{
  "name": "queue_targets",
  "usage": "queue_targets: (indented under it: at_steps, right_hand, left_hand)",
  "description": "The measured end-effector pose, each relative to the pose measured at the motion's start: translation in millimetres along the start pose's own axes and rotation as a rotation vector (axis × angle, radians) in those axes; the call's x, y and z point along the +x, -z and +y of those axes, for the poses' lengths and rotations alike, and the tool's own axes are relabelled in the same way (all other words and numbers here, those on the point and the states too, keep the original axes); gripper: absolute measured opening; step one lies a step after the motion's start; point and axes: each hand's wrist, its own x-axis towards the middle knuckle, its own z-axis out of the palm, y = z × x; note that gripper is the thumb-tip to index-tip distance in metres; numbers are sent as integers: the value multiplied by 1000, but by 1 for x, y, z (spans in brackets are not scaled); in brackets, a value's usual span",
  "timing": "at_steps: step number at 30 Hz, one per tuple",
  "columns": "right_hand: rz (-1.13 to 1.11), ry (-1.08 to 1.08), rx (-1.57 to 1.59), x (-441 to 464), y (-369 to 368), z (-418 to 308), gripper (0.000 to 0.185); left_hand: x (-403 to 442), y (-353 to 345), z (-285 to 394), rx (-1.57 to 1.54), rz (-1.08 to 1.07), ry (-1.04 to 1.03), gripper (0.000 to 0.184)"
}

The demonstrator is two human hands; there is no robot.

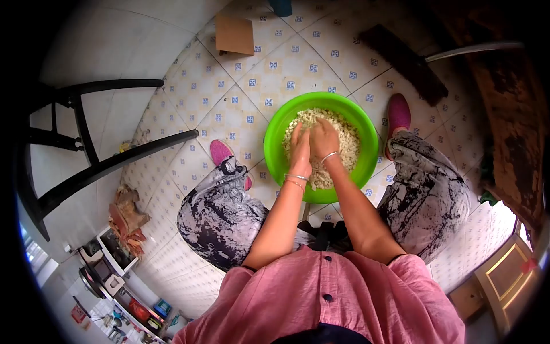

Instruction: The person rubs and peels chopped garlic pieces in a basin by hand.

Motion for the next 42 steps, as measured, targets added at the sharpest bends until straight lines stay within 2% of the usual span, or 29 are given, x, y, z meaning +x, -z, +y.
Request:
queue_targets:
  at_steps: [2, 4, 6, 7, 8, 10, 12, 14, 16, 18, 20, 21, 22, 24, 28, 29, 30, 32, 34, 36, 38, 40, 42]
  right_hand:
    - [43, -10, -26, 22, 18, -3, 41]
    - [87, -18, -48, 45, 28, 9, 41]
    - [-40, -272, -110, 62, 30, 23, 44]
    - [-175, -405, -99, 64, 32, 31, 47]
    - [-176, -407, -93, 67, 24, 40, 47]
    - [-201, -222, -76, 67, 12, 57, 50]
    - [-172, -224, -6, 64, 2, 62, 50]
    - [-141, -217, 69, 61, -9, 59, 50]
    - [-210, -338, 318, 57, -21, 60, 40]
    - [-170, -342, 337, 47, -32, 48, 35]
    - [-126, -388, 216, 39, -23, 23, 39]
    - [-95, -358, 190, 33, -22, 16, 33]
    - [-91, -355, 191, 26, -19, 9, 33]
    - [-9, -155, 105, 14, -15, -4, 28]
    - [-152, -64, -35, -10, -5, -28, 30]
    - [-189, -64, -26, -16, -1, -31, 35]
    - [-189, -56, -22, -23, -2, -28, 35]
    - [2, 63, -181, -35, -9, -16, 37]
    - [57, 40, -172, -39, -2, -19, 36]
    - [-23, 16, -85, -25, 6, 1, 33]
    - [32, 16, -43, -18, 10, -2, 31]
    - [47, -77, 54, -14, 15, -5, 30]
    - [22, -118, 19, -26, 19, -18, 30]
  left_hand:
    - [12, -6, 14, 252, 130, -69, 47]
    - [36, -2, 10, 302, 190, -47, 44]
    - [52, 4, 15, 288, 213, 116, 44]
    - [54, 7, 14, 290, 213, 132, 44]
    - [62, 9, 8, 420, 183, 98, 46]
    - [75, 12, -8, 673, 117, 46, 50]
    - [76, 6, -12, 794, 78, 24, 52]
    - [70, -5, -4, 594, 109, 141, 55]
    - [61, -18, 7, 391, 137, 249, 59]
    - [53, -19, 13, 283, 142, 306, 61]
    - [69, -9, -9, -65, 81, 363, 56]
    - [71, -6, -13, -164, 108, 376, 43]
    - [70, -2, -17, -163, 103, 373, 43]
    - [70, 4, -19, -239, 58, 415, 36]
    - [62, 23, -11, -262, -65, 422, 29]
    - [63, 30, -25, -378, -153, 388, 30]
    - [56, 28, -27, -377, -155, 380, 30]
    - [41, 25, -31, -379, -172, 367, 30]
    - [31, 19, -34, -375, -193, 353, 30]
    - [16, 13, -38, -372, -200, 344, 30]
    - [-4, -6, -27, -339, -124, 341, 38]
    - [-21, -23, -12, -313, -111, 262, 38]
    - [-29, -25, 3, -368, -106, 422, 34]
